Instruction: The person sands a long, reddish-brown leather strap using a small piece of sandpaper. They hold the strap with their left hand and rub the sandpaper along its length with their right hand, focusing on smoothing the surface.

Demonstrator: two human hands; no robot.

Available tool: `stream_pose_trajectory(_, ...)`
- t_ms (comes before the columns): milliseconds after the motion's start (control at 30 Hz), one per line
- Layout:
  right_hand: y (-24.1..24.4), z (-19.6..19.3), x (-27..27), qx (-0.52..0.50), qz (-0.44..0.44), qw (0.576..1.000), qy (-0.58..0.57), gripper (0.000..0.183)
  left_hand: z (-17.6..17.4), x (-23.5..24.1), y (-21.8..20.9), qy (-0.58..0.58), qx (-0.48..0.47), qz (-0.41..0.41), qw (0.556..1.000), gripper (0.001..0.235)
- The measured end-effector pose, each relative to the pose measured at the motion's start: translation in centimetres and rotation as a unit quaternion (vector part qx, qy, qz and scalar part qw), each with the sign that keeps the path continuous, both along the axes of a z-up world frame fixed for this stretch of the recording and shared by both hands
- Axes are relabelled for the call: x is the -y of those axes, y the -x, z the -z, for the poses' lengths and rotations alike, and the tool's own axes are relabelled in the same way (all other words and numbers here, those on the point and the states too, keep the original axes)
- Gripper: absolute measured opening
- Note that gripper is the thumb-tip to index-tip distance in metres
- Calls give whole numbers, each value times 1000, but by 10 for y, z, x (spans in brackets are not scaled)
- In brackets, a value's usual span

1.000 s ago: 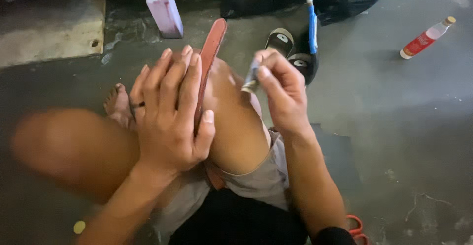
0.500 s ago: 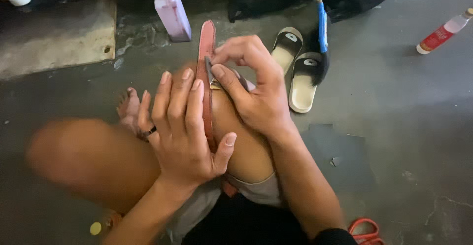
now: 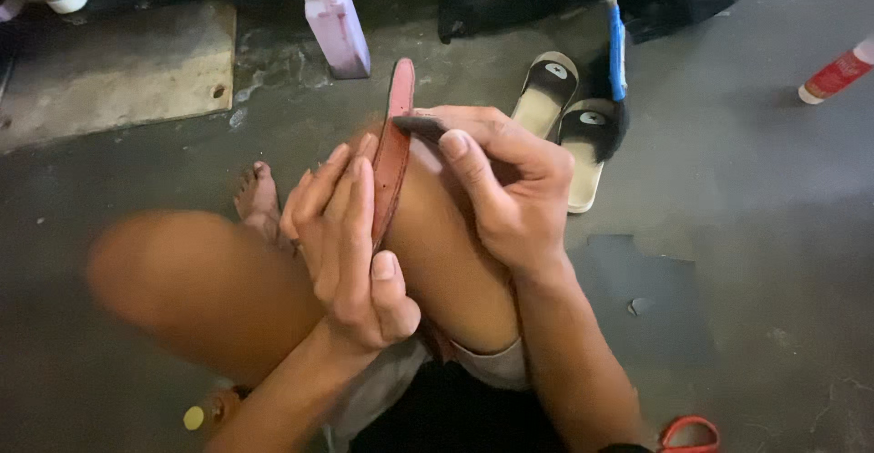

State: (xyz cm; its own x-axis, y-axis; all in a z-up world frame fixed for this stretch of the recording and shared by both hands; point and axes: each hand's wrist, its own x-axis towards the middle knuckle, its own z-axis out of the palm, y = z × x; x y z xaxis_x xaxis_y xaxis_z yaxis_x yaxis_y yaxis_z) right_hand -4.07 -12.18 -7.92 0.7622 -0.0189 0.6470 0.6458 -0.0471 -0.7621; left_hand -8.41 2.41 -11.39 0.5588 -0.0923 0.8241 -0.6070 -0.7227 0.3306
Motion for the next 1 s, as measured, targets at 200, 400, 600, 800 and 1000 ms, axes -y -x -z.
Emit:
stream_pose_trajectory(200, 0, -10, 0, 9, -71, 996, -54, 27, -1, 1, 0, 6, 15, 12, 1000, 59)
stream_pose_trajectory(400, 1, -5, -11, -63, -14, 989, -130, 29, 2, -13, 3, 17, -30, 73, 997, 67)
stream_pose_trajectory(600, 0, 4, -5, -27, 80, 995, -55, 27, 0, -17, 1, 245, -88, 91, 961, 27)
stream_pose_trajectory(800, 4, 3, -8, -43, 33, 997, -52, 29, -6, -22, 0, 269, -143, 75, 949, 24)
stream_pose_trajectory(1000, 5, -2, -11, -23, 36, 997, -57, 27, -11, -19, 0, 276, -130, 84, 948, 19)
